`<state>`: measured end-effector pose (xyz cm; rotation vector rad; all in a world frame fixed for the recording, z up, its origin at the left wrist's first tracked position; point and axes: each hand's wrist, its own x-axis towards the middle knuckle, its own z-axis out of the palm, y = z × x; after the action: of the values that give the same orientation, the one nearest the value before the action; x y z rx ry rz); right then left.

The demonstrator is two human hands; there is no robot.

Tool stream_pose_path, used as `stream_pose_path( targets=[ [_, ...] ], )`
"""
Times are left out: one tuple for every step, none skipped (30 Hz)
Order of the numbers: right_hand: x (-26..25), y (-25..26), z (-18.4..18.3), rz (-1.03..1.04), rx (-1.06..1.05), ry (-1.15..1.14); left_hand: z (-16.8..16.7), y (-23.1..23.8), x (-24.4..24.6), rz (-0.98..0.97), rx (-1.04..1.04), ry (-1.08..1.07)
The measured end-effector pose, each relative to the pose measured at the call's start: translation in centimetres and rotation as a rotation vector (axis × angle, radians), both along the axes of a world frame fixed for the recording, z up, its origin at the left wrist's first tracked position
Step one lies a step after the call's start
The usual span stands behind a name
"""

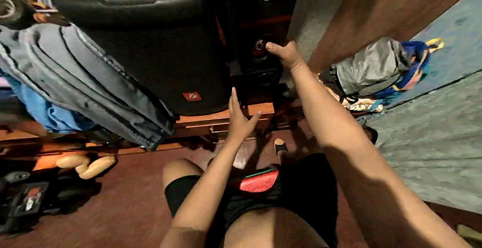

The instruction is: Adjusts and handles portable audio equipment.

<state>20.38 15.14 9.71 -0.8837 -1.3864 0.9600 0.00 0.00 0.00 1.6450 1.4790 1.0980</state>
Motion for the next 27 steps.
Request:
stream_pose_path(
  targets=[
    [-0.1, -0.2, 0.0, 0.004, 0.007, 0.002, -0.5, 0.4, -0.5, 0.018, 0.004, 0.001],
    [-0.1, -0.4, -0.1, 0.009, 0.026, 0.0, -0.8, 0.8, -0.9, 0.035, 0.02, -0.005],
    [0.0, -0.4, -0.2, 0.014, 0.049, 0.001, -0.9, 1.5, -1.2, 0.051, 0.051, -0.009],
    [0.2, 0.0, -0.2, 0.032, 0.066, 0.004, -0.7, 2.4, -1.3, 0.062, 0.085, -0.014],
    [0.3, 0.3, -0.2, 0.049, 0.073, 0.016, -0.2, 3.2, -1.3, 0.059, 0.098, -0.012],
    [0.3, 0.5, -0.4, 0.065, 0.07, 0.037, 0.4, 3.9, -1.1, 0.049, 0.102, -0.008],
    [0.3, 0.6, -0.6, 0.082, 0.06, 0.062, 0.8, 4.3, -0.7, 0.043, 0.096, -0.014],
    [0.3, 0.6, -0.9, 0.105, 0.043, 0.087, 1.0, 4.6, -0.1, 0.055, 0.086, -0.023],
    [0.4, 0.6, -1.0, 0.125, 0.025, 0.097, 1.0, 4.9, 0.6, 0.08, 0.089, -0.043],
    [0.5, 0.6, -1.0, 0.135, 0.009, 0.098, 0.8, 5.0, 1.2, 0.106, 0.098, -0.064],
    [0.5, 0.6, -0.9, 0.132, -0.008, 0.094, 0.4, 5.1, 1.8, 0.132, 0.112, -0.077],
    [0.6, 0.5, -1.0, 0.129, -0.011, 0.095, 0.2, 5.0, 2.3, 0.155, 0.118, -0.087],
    [0.6, 0.3, -0.9, 0.122, -0.002, 0.091, 0.1, 4.8, 2.7, 0.176, 0.113, -0.092],
    [0.6, 0.2, -0.7, 0.117, 0.013, 0.083, 0.2, 4.7, 3.0, 0.188, 0.094, -0.098],
    [0.6, 0.2, -0.5, 0.122, 0.025, 0.077, 0.4, 4.7, 3.2, 0.191, 0.078, -0.099],
    [0.8, 0.3, -0.4, 0.132, 0.034, 0.068, 0.4, 4.7, 3.3, 0.192, 0.069, -0.095],
    [0.9, 0.4, -0.5, 0.138, 0.048, 0.061, 0.4, 4.6, 3.3, 0.187, 0.07, -0.09],
    [1.0, 0.7, -0.5, 0.149, 0.067, 0.059, 0.3, 4.8, 3.1, 0.177, 0.076, -0.083],
    [1.0, 0.9, -0.6, 0.157, 0.082, 0.058, 0.2, 4.9, 2.9, 0.162, 0.081, -0.072],
    [1.0, 1.1, -0.7, 0.157, 0.083, 0.063, 0.2, 4.9, 2.5, 0.142, 0.077, -0.06],
    [1.1, 1.0, -0.9, 0.156, 0.079, 0.056, 0.2, 4.8, 2.1, 0.116, 0.062, -0.041],
    [1.1, 0.9, -1.2, 0.156, 0.078, 0.053, 0.2, 4.7, 1.6, 0.094, 0.047, -0.012],
    [1.2, 0.8, -1.4, 0.163, 0.085, 0.06, 0.5, 4.6, 1.1, 0.086, 0.048, 0.021],
    [1.2, 0.4, -1.6, 0.163, 0.095, 0.065, 1.0, 4.2, 0.5, 0.107, 0.094, 0.057],
    [1.1, -0.1, -1.8, 0.15, 0.104, 0.062, 1.7, 3.7, -0.1, 0.152, 0.203, 0.095],
    [1.0, -0.8, -2.0, 0.119, 0.112, 0.052, 2.9, 3.3, -0.8, 0.204, 0.358, 0.136],
    [1.0, -1.5, -2.3, 0.077, 0.126, 0.018, 4.5, 2.9, -1.6, 0.263, 0.522, 0.181]
  ],
)
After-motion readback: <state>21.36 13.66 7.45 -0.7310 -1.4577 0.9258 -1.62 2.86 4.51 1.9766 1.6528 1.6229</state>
